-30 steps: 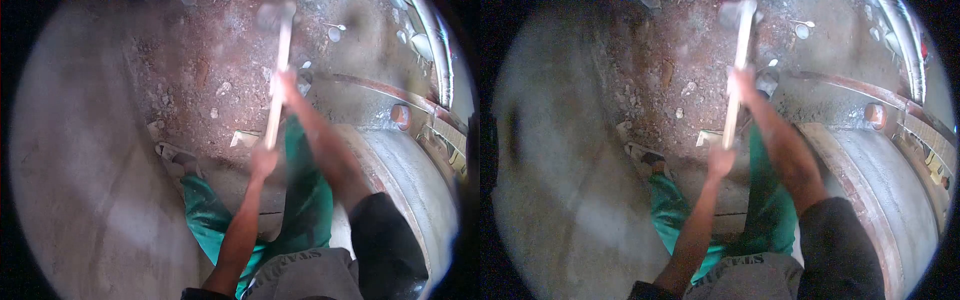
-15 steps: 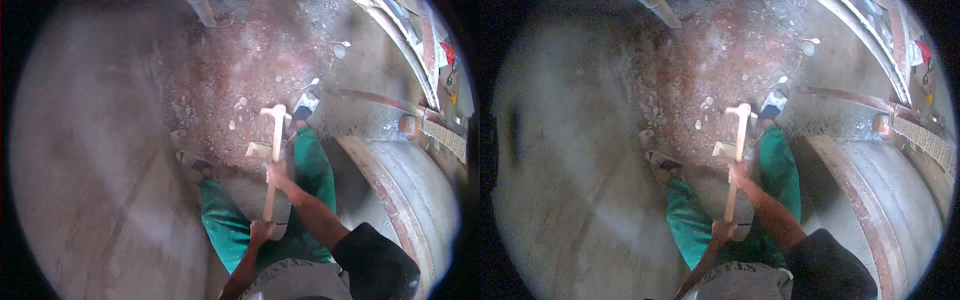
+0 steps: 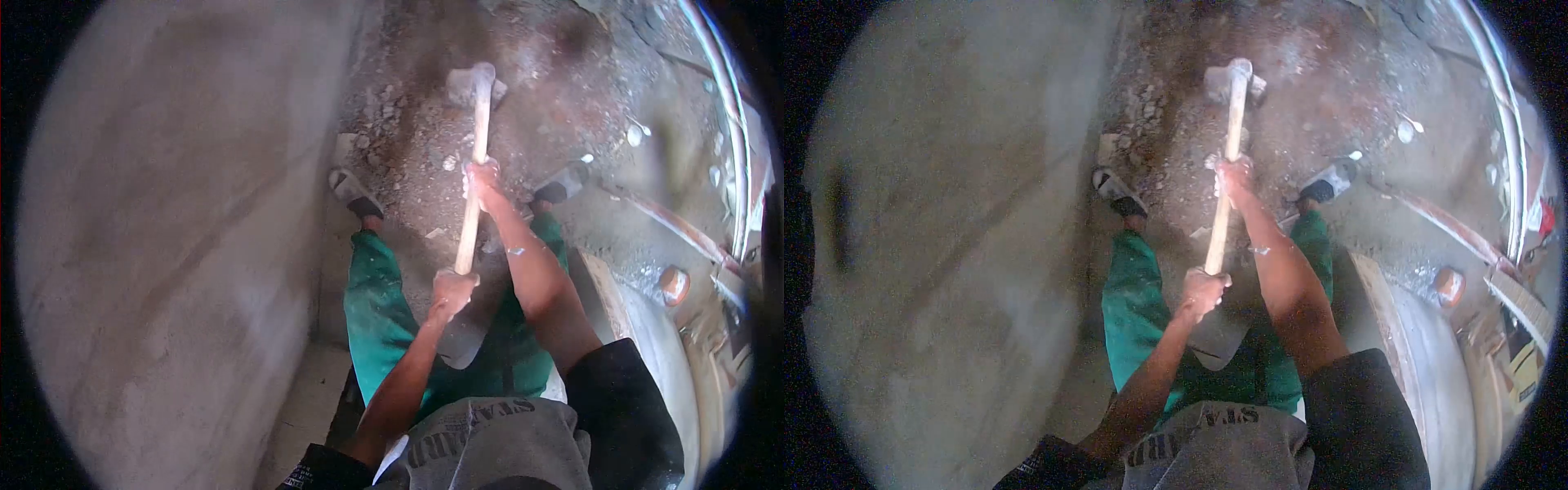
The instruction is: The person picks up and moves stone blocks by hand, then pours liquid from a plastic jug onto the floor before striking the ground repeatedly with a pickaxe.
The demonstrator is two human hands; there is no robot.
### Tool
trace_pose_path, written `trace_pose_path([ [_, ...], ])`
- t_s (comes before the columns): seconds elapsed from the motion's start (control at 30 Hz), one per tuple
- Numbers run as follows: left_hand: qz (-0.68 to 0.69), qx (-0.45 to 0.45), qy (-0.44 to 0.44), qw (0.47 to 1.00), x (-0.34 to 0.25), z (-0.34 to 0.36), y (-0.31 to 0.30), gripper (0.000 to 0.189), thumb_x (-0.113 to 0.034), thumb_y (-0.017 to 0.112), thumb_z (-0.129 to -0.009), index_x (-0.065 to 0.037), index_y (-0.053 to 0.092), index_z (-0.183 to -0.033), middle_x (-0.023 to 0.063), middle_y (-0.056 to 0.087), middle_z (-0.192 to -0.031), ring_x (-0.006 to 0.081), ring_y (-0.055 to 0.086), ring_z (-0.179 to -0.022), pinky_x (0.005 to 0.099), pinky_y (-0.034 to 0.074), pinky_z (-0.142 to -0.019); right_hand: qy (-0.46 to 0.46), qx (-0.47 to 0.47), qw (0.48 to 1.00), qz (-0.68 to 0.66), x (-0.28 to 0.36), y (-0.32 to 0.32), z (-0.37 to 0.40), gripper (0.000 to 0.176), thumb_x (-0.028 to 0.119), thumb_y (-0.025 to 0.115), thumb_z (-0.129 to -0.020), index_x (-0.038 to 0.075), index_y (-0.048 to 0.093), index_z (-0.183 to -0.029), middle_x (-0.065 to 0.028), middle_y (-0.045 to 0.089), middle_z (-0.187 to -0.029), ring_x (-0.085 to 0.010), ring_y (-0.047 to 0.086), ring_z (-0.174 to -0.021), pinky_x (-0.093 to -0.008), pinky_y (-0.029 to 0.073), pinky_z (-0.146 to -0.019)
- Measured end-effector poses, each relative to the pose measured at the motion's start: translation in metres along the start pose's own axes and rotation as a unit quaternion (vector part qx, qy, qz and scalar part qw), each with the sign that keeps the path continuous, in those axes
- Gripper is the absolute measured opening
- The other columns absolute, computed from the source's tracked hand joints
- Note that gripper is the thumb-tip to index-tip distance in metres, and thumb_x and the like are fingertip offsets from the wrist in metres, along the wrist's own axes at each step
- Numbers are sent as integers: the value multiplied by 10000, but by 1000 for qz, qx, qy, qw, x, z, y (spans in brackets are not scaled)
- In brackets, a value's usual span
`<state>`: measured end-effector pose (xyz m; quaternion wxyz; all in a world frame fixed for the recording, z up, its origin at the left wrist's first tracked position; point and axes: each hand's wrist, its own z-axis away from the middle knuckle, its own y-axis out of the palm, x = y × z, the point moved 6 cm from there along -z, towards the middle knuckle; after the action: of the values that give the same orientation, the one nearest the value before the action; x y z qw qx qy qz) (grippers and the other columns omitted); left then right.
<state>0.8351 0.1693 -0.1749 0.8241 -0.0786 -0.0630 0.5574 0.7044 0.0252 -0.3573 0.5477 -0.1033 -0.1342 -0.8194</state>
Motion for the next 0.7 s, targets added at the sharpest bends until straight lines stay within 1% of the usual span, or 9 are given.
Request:
trace_pose_path([
  [0.1,38,49,-25,998,57,26,-4,250,-239,701,-785,-3,649,-723,75,590,-574,159,617,-537,360,479,-500,-10,-51,995,87,-100,-1,2,245,262,641,-941,113,587,-755,-40,529,-558,-200,505,-398,-340,426,-352],
  [0.2,-29,42,224,973,178,24,13,277,-291,707,-824,-27,651,-762,126,629,-645,254,648,-602,422,496,-560,119,-65,985,110,-130,31,94,190,196,619,-928,129,539,-768,-7,502,-588,-164,513,-448,-345,430,-371],
  [0.23,-38,47,248,967,207,26,19,298,-313,707,-838,-30,646,-765,141,632,-661,283,655,-628,440,499,-582,141,-76,977,143,-139,33,109,180,198,628,-922,126,541,-782,-6,511,-597,-162,518,-451,-349,442,-380],
  [0.33,-19,-48,311,949,216,51,5,345,-359,695,-870,-35,636,-768,177,644,-718,365,664,-711,485,511,-650,163,85,982,-51,-163,56,126,205,235,638,-929,101,559,-796,-22,532,-615,-172,547,-486,-346,464,-418],
  [0.4,-17,-70,256,964,202,48,-11,349,-359,693,-875,-33,628,-766,184,643,-732,394,661,-737,497,519,-674,121,186,971,-88,-152,79,112,224,270,640,-936,92,568,-821,-28,535,-622,-177,557,-505,-344,474,-438],
  [0.47,-42,12,86,995,137,48,-49,334,-336,703,-865,-29,619,-764,177,633,-719,398,656,-731,494,528,-674,44,266,962,-38,-120,111,88,248,315,638,-944,89,574,-864,-31,526,-624,-180,557,-517,-341,482,-451],
  [0.53,203,104,-52,972,125,22,-35,289,-296,723,-833,-16,653,-824,185,647,-733,407,655,-718,488,536,-672,197,222,950,-97,-112,133,52,286,371,615,-963,91,558,-948,-32,519,-637,-185,555,-525,-350,504,-483],
  [0.6,37,-172,205,963,105,-18,-56,269,-242,714,-816,19,657,-838,199,654,-707,379,675,-683,478,537,-639,119,191,974,32,-109,150,13,330,412,599,-971,91,535,-1012,-33,521,-651,-195,541,-513,-372,511,-491],
  [0.7,39,-229,73,970,92,-52,-58,231,-203,679,-808,26,653,-826,200,677,-722,353,698,-684,473,542,-633,55,216,975,17,-135,157,-36,356,451,579,-975,101,534,-1022,-33,535,-683,-200,540,-524,-374,502,-471],
])
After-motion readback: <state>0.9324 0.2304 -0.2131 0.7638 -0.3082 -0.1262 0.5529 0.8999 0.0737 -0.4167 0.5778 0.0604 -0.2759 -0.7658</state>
